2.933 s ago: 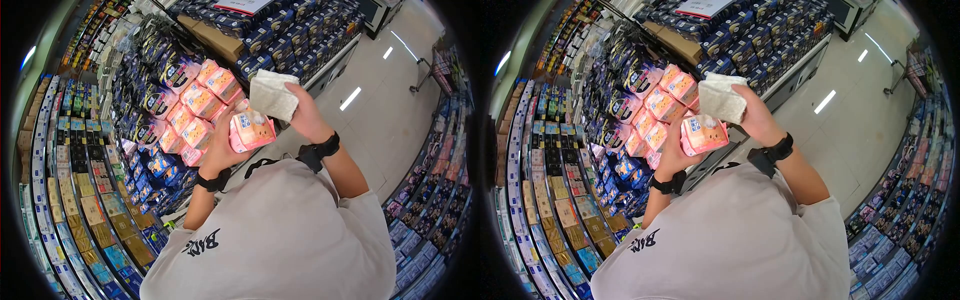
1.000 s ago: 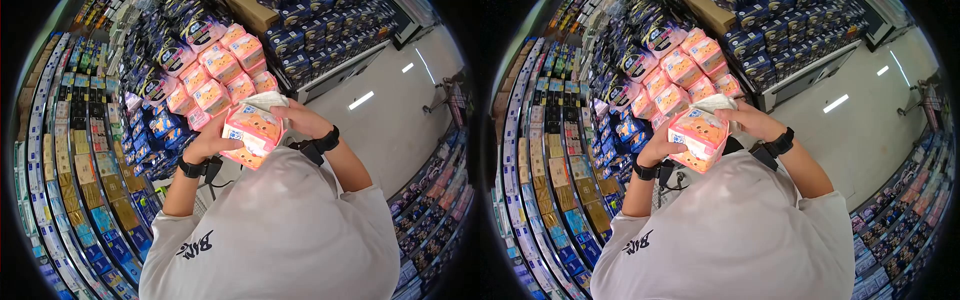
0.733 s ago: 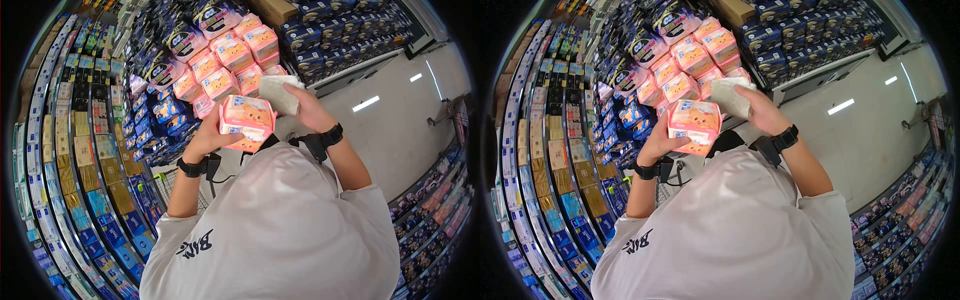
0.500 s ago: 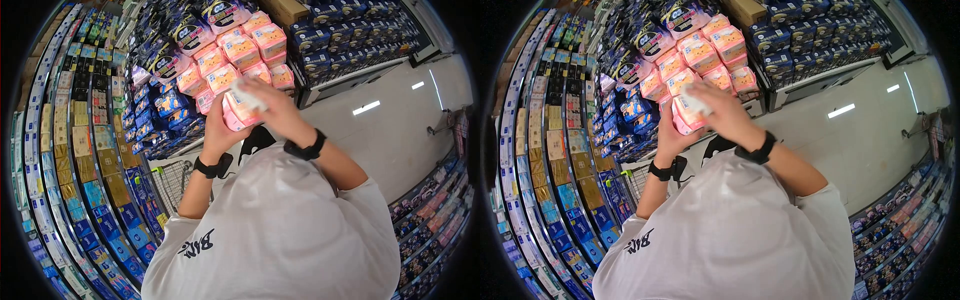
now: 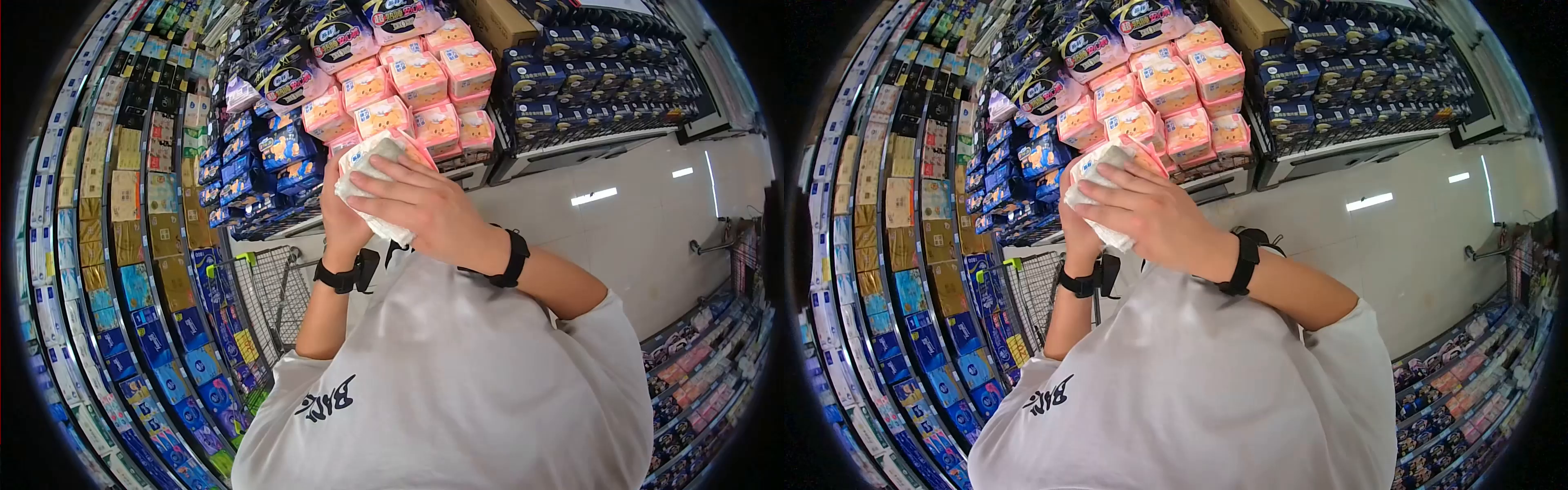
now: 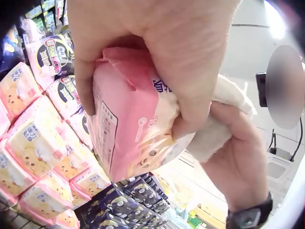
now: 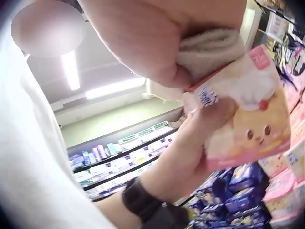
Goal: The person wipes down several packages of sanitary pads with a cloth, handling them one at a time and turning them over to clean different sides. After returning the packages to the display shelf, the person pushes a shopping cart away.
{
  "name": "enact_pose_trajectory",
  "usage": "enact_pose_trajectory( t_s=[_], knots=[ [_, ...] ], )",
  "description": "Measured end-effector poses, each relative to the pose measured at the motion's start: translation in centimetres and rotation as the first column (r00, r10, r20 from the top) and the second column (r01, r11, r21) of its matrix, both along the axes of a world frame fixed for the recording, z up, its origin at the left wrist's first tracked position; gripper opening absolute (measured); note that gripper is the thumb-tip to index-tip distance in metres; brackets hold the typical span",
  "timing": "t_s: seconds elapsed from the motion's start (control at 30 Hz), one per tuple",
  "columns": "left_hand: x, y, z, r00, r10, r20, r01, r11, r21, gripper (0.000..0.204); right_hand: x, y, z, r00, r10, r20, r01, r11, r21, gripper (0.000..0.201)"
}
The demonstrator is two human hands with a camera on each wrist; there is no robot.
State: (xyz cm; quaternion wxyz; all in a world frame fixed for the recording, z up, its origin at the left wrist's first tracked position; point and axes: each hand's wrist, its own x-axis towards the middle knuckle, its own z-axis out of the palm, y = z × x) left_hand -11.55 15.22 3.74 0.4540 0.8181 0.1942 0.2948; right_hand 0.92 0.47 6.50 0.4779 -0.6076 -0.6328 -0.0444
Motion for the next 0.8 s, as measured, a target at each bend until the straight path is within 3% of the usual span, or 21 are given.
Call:
enact_pose_trajectory(
  t_s=[0.03, 0.1, 0.2, 0.27, 0.3, 0.37, 0.4, 0.47, 0.5, 0.53, 0.57, 0.6, 0.63, 0.67, 0.7, 0.77, 0.8],
  knots=[
    [-0.1, 0.1, 0.0, 0.999, 0.026, -0.021, -0.026, 1.000, 0.002, 0.093, -0.2, -0.1, 0.2, 0.999, 0.036, 0.014, -0.036, 0.999, -0.008, 0.053],
    [-0.2, 0.2, -0.1, 0.998, -0.032, 0.049, 0.028, 0.996, 0.079, 0.094, 2.2, 0.3, -0.9, 0.992, -0.102, 0.071, 0.103, 0.995, -0.003, 0.051],
    [-0.3, -0.1, 0.3, 0.996, -0.023, 0.089, 0.031, 0.996, -0.089, 0.100, 2.7, 0.4, -1.1, 0.990, -0.144, 0.001, 0.143, 0.987, -0.070, 0.048],
    [-0.4, 0.2, -0.2, 0.997, 0.033, 0.072, -0.019, 0.984, -0.180, 0.099, 0.5, 0.5, 0.2, 0.996, 0.087, 0.016, -0.087, 0.996, 0.023, 0.051],
    [-0.3, 0.3, -0.4, 0.995, 0.085, 0.049, -0.068, 0.961, -0.269, 0.099, 0.2, 0.4, 0.3, 0.996, 0.083, 0.019, -0.083, 0.996, 0.025, 0.051],
    [-0.2, 0.5, -0.2, 0.996, 0.075, 0.046, -0.066, 0.984, -0.166, 0.096, -0.1, 0.5, 0.1, 0.996, 0.087, -0.020, -0.088, 0.996, -0.020, 0.050],
    [-0.6, 0.8, -0.3, 0.998, 0.031, 0.054, -0.026, 0.995, -0.097, 0.095, 1.2, 0.6, -0.8, 0.999, 0.030, 0.024, -0.029, 0.999, -0.032, 0.049],
    [-0.9, 0.4, 0.0, 0.999, 0.009, 0.052, -0.009, 1.000, -0.003, 0.096, 3.2, 0.6, -2.7, 0.988, -0.125, -0.092, 0.114, 0.987, -0.116, 0.053],
    [-1.1, 0.3, 0.0, 0.999, 0.010, 0.054, -0.010, 1.000, -0.004, 0.096, 3.5, 0.4, -3.5, 0.988, -0.125, -0.090, 0.114, 0.987, -0.115, 0.053],
    [-1.2, 0.3, 0.1, 0.998, -0.016, 0.066, 0.024, 0.992, -0.122, 0.099, 3.8, 0.3, -3.9, 0.932, -0.068, -0.356, 0.034, 0.994, -0.100, 0.048],
    [-1.2, 0.4, 0.2, 0.996, -0.041, 0.083, 0.060, 0.969, -0.238, 0.102, 4.0, 0.4, -4.3, 0.805, -0.006, -0.594, -0.039, 0.997, -0.064, 0.043],
    [-1.1, 0.7, 0.1, 0.995, -0.040, 0.086, 0.060, 0.969, -0.238, 0.102, 3.8, 0.7, -4.6, 0.806, -0.006, -0.591, -0.040, 0.997, -0.064, 0.043],
    [-0.9, 1.1, -0.3, 0.992, -0.098, 0.076, 0.107, 0.986, -0.126, 0.108, 3.6, 1.0, -4.8, 0.523, -0.049, -0.851, -0.104, 0.987, -0.121, 0.043],
    [-0.8, 1.4, -0.7, 0.987, -0.152, 0.060, 0.153, 0.988, -0.013, 0.114, 3.4, 1.3, -4.8, 0.167, -0.118, -0.979, -0.184, 0.972, -0.149, 0.043],
    [-0.7, 1.6, -1.0, 0.987, -0.150, 0.064, 0.151, 0.988, -0.011, 0.114, 3.1, 1.4, -4.9, 0.172, -0.116, -0.978, -0.186, 0.971, -0.148, 0.043],
    [-0.3, 1.4, -0.5, 0.974, -0.224, -0.034, 0.220, 0.971, -0.093, 0.134, 2.4, 1.9, -5.0, 0.078, 0.018, -0.997, -0.180, 0.984, 0.004, 0.047],
    [-0.6, 0.8, 0.0, 0.947, -0.310, 0.082, 0.316, 0.857, -0.407, 0.144, 2.7, 2.0, -5.4, 0.134, 0.103, -0.986, -0.180, 0.981, 0.078, 0.048]
  ],
)
